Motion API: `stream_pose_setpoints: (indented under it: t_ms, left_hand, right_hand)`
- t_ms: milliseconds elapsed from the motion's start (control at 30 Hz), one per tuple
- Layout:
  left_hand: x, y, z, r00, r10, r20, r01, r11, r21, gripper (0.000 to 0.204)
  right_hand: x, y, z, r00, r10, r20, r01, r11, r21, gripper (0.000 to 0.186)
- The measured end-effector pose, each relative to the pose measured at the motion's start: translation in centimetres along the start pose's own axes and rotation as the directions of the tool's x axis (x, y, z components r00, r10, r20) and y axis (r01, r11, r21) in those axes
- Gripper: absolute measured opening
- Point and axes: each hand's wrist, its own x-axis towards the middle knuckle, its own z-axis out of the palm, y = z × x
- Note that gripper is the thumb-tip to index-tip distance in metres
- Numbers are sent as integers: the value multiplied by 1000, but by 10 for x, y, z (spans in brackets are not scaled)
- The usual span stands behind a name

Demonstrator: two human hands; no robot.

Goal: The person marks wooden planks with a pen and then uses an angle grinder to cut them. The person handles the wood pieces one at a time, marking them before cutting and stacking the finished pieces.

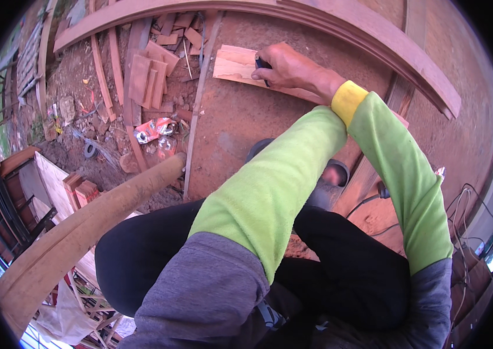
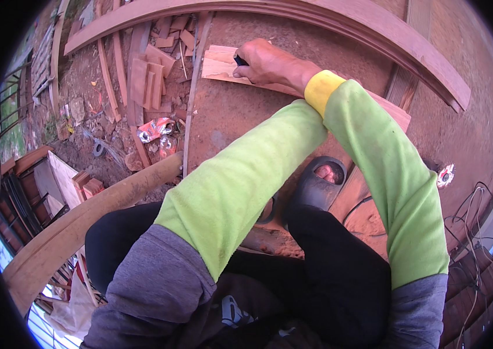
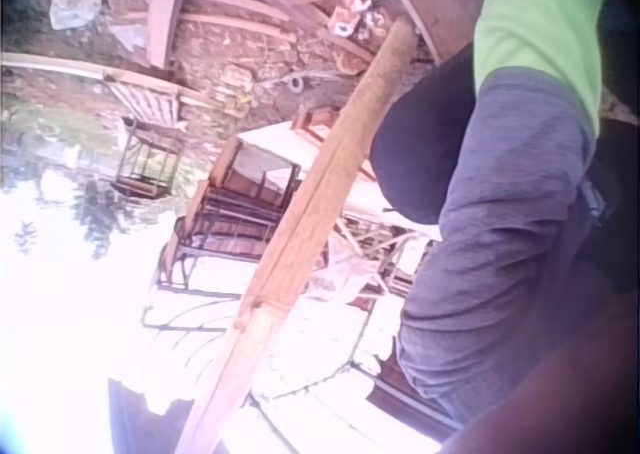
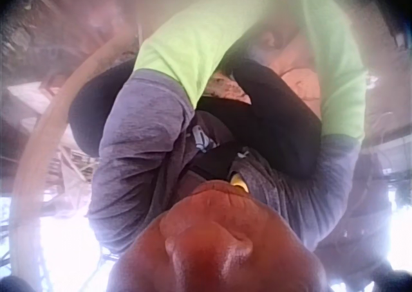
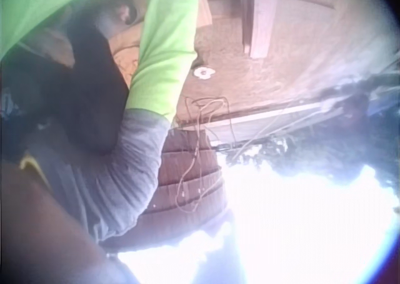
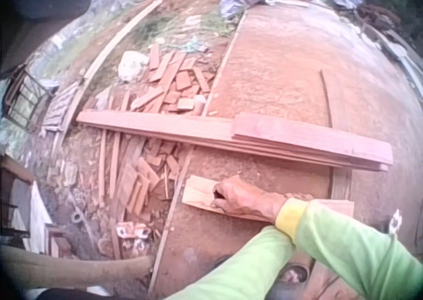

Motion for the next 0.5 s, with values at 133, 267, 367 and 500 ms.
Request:
stream_pose_setpoints:
  t_ms: [133, 267, 367, 500]
  left_hand:
    - [-1, -1, 4, 1000, -1, 5, 1, 1000, 8, 36]
    - [-1, -1, 0, 998, 21, -67, -20, 1000, 11, 36]
    - [23, 5, -2, 870, 120, -477, -132, 991, 8, 36]
    - [-11, 14, -66, 792, 177, -584, -52, 973, 224, 43]
  right_hand:
    - [1, 4, 4, 999, -44, -16, 43, 998, -44, 30]
    - [7, 15, 8, 976, -177, -127, 156, 975, -159, 28]
    - [17, 37, -22, 946, -182, -268, 89, 941, -325, 25]
    - [-21, 21, -83, 865, -7, -501, 30, 999, 38, 14]
